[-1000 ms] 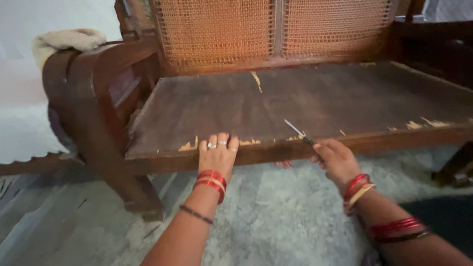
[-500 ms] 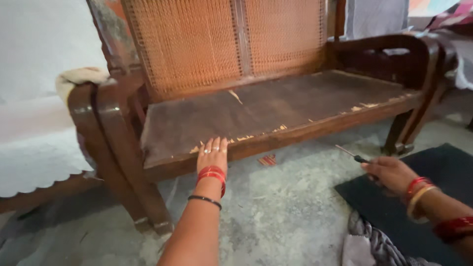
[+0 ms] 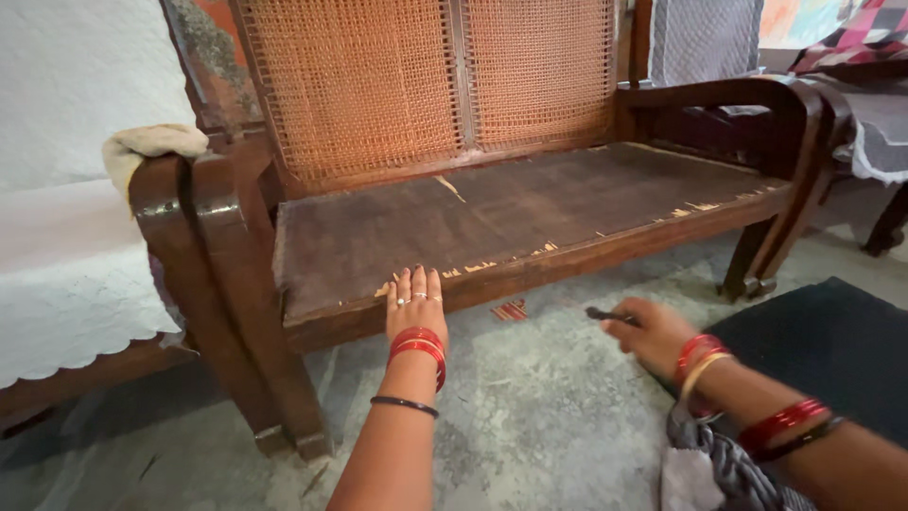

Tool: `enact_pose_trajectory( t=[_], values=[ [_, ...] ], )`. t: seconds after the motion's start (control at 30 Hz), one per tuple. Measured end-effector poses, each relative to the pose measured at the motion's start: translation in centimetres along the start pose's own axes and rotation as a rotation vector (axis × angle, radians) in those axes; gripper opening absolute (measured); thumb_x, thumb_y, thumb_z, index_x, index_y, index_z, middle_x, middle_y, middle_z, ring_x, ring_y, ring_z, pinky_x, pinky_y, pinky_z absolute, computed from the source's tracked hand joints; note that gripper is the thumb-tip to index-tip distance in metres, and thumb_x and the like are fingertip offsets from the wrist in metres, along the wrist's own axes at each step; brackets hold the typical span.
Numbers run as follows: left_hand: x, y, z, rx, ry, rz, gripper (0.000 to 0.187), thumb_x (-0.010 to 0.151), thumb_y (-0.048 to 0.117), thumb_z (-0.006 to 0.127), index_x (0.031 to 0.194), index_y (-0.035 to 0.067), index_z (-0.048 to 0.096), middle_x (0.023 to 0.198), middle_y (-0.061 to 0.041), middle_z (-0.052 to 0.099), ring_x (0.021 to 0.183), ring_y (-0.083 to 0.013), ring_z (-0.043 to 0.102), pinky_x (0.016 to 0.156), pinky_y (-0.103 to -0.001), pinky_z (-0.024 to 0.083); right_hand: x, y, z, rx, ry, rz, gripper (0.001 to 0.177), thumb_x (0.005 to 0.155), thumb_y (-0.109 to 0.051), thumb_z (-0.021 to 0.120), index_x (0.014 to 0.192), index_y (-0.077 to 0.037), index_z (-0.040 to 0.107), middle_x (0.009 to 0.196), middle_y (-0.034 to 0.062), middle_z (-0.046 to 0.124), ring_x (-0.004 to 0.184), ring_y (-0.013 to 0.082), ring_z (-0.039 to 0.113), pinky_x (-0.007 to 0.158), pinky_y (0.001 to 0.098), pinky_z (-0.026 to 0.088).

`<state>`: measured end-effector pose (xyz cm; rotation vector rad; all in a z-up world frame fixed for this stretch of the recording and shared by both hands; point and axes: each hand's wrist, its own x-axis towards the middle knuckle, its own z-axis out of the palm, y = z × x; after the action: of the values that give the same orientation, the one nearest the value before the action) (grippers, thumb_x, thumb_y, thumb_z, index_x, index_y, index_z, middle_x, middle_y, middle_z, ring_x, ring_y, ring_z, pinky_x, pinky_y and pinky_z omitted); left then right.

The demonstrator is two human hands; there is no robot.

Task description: The person uses a screwdriver to pry and scrape along the edges and joints of a wooden bench with a cane back. They work on the armrest, seat frame, and leg joints, removing loose material and adjusting the wood.

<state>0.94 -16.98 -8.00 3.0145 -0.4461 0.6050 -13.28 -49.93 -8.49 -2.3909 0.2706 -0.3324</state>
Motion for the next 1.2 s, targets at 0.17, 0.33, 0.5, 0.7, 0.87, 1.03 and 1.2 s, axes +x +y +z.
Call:
enact_pose_trajectory(
  t=[0.17,0.33,0.5,0.7,0.87,1.03,1.2],
  values=[
    [-0.5,0.0,-1.4,-0.028,-0.037,0.001,0.066,0.096,0.016,0.05,0.158,0.014,0.028,0.166,-0.006,0.025,0.155,-0.0272,0.017,0.126,-0.044,0.009,-0.1,-5.2,3.9,-0.01,0.032,-0.004,0.034,0.092,-0.042,0.065,0.105,-0.01,0.068,0.081,0.0141,0.076,0.076,0.0278,0.072,0.07,0.0413,0.055],
    [-0.8,0.3,-2.3,-0.018,-0.074,0.0,0.073,0.091,0.013,0.057,0.158,0.013,0.026,0.166,-0.007,0.023,0.155,-0.0271,0.014,0.125,-0.045,0.006,-1.7,-9.7,6.9,-0.121,0.18,-0.022,0.032,0.09,-0.042,0.061,0.11,-0.019,0.069,0.094,0.0146,0.074,0.089,0.0399,0.069,0.077,0.0503,0.053],
    [-1.1,0.4,-2.4,-0.027,-0.064,0.001,0.08,0.086,0.012,0.061,0.158,0.013,0.025,0.166,-0.007,0.023,0.154,-0.0269,0.013,0.124,-0.046,0.005,-0.7,-11.9,7.8,-0.194,0.234,-0.049,0.027,0.093,-0.042,0.059,0.105,-0.02,0.071,0.094,0.0119,0.075,0.09,0.0378,0.069,0.078,0.0503,0.053],
    [-1.6,0.8,-2.0,-0.099,0.026,-0.01,0.084,0.079,0.008,0.064,0.156,0.012,0.03,0.163,-0.008,0.026,0.154,-0.0291,0.016,0.125,-0.046,0.006,-0.7,-11.2,7.5,-0.195,0.252,-0.094,0.029,0.091,-0.042,0.059,0.108,-0.021,0.07,0.092,0.0119,0.075,0.087,0.038,0.07,0.075,0.0509,0.054],
    [-1.8,1.1,-2.8,-0.161,0.051,-0.022,0.09,0.072,0.008,0.068,0.154,0.011,0.031,0.161,-0.008,0.029,0.152,-0.0289,0.018,0.124,-0.046,0.006,-0.3,-10.6,7.1,-0.207,0.22,-0.041,0.031,0.092,-0.043,0.058,0.109,-0.021,0.07,0.09,0.0142,0.075,0.087,0.039,0.07,0.076,0.0514,0.054],
    [-2.0,1.2,-2.9,-0.124,0.1,-0.012,0.089,0.073,0.009,0.069,0.154,0.011,0.033,0.161,-0.008,0.032,0.152,-0.0293,0.02,0.125,-0.046,0.007,-0.3,-10.2,7.0,-0.219,0.207,-0.067,0.031,0.093,-0.043,0.057,0.108,-0.02,0.07,0.089,0.0151,0.075,0.088,0.0402,0.069,0.077,0.0528,0.053],
    [-1.8,1.2,-2.7,-0.108,0.045,-0.025,0.092,0.072,0.013,0.071,0.155,0.012,0.031,0.162,-0.008,0.028,0.152,-0.0297,0.018,0.124,-0.045,0.005,-0.1,-10.2,7.1,-0.246,0.182,-0.07,0.031,0.095,-0.043,0.056,0.109,-0.018,0.07,0.089,0.0168,0.074,0.087,0.0418,0.069,0.077,0.054,0.053]
  ],
)
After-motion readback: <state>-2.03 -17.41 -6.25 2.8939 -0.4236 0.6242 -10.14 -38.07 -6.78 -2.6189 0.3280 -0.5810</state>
